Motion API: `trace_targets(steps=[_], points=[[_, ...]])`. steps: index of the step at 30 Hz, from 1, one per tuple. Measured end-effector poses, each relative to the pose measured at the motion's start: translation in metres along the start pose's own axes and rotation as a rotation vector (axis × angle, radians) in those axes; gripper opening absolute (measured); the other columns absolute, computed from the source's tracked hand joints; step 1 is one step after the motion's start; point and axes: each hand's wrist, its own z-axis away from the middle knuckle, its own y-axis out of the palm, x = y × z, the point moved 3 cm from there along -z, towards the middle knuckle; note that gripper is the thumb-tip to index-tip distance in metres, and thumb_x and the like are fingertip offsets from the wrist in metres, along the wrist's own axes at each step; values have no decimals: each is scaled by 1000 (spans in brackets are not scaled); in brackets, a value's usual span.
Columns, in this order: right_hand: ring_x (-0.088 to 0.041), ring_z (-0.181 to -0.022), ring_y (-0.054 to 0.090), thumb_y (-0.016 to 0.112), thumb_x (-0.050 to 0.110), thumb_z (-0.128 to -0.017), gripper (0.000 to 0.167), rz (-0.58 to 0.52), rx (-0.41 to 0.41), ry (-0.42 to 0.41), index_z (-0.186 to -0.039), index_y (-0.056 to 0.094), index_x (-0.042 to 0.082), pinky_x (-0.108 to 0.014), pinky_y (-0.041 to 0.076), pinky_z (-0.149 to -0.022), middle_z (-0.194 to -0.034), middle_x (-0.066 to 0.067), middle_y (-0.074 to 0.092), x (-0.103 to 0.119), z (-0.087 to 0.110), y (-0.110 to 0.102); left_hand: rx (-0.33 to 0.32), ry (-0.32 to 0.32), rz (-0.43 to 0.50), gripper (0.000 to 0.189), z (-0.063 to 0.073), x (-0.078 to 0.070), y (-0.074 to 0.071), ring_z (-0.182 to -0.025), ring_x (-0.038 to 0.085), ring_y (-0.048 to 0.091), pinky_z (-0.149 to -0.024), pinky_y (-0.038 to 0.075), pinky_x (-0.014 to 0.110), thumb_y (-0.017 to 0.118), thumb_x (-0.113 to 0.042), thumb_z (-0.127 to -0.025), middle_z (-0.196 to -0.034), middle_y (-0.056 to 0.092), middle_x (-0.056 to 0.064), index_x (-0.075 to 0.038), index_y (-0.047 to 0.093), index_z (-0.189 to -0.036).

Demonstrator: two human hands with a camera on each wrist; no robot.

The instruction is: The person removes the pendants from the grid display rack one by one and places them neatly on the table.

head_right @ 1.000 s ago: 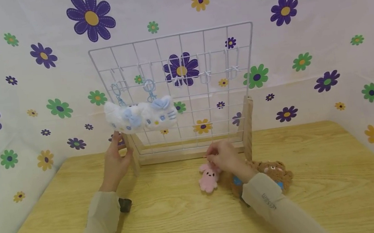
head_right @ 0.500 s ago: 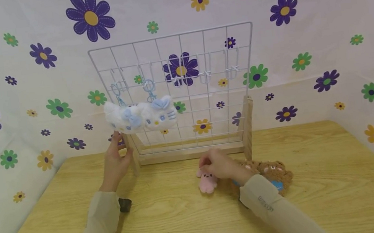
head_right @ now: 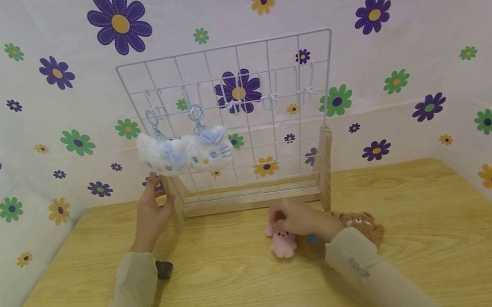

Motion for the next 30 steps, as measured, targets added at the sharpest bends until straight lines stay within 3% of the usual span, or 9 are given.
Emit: trace_targets(steps=[4, 7, 10, 14, 18, 25, 30], points=[[-15, -75, 59, 62, -9, -91, 8, -22, -171, 64, -91, 69, -4, -25, 52, -62, -86, -10, 69, -2, 2, -13, 1, -1, -2, 81, 0, -1, 0, -99, 48, 66, -76, 61, 56, 64, 16, -89, -133, 55, 31, -9, 30, -159], [-23, -78, 66, 59, -8, -95, 8, -93, -253, 129, -96, 68, -9, -32, 59, -68, -92, -18, 70, -4, 3, -21, 4, -10, -1, 82, 0, 0, 0, -100, 48, 66, -76, 61, 56, 63, 15, -89, -134, 55, 30, -11, 29, -159], [-32, -79, 70, 58, -7, -97, 10, -174, -283, 168, -99, 67, -12, -38, 63, -70, -96, -24, 69, -5, 5, -26, 5, -17, -5, 82, 1, 0, 0, -101, 47, 66, -76, 61, 56, 63, 15, -90, -135, 55, 30, -12, 29, -160], [-38, -81, 70, 59, -5, -98, 11, -233, -305, 207, -100, 67, -12, -36, 63, -71, -94, -21, 71, -5, 6, -31, 7, -22, -13, 82, 1, 0, 0, -101, 47, 66, -75, 61, 56, 63, 14, -90, -137, 54, 29, -12, 29, -160], [-34, -80, 69, 61, -3, -98, 13, -268, -316, 238, -103, 66, -13, -35, 63, -73, -92, -15, 71, -2, 7, -37, 7, -19, -10, 82, 1, 1, 0, -101, 47, 66, -74, 62, 56, 63, 14, -90, -136, 54, 30, -11, 28, -160], [-16, -79, 68, 59, -3, -99, 16, -379, -366, 240, -108, 63, -15, -33, 63, -76, -99, -17, 71, 6, 8, -53, 7, -15, 4, 83, 0, 0, 0, -99, 48, 66, -72, 62, 56, 65, 14, -90, -135, 54, 31, -9, 27, -160], [-14, -81, 69, 60, -1, -100, 18, -439, -394, 230, -111, 62, -14, -30, 62, -78, -101, -17, 71, 10, 5, -58, 9, -13, -2, 84, 1, 1, 0, -99, 48, 66, -73, 62, 56, 64, 13, -91, -134, 54, 31, -10, 26, -161]])
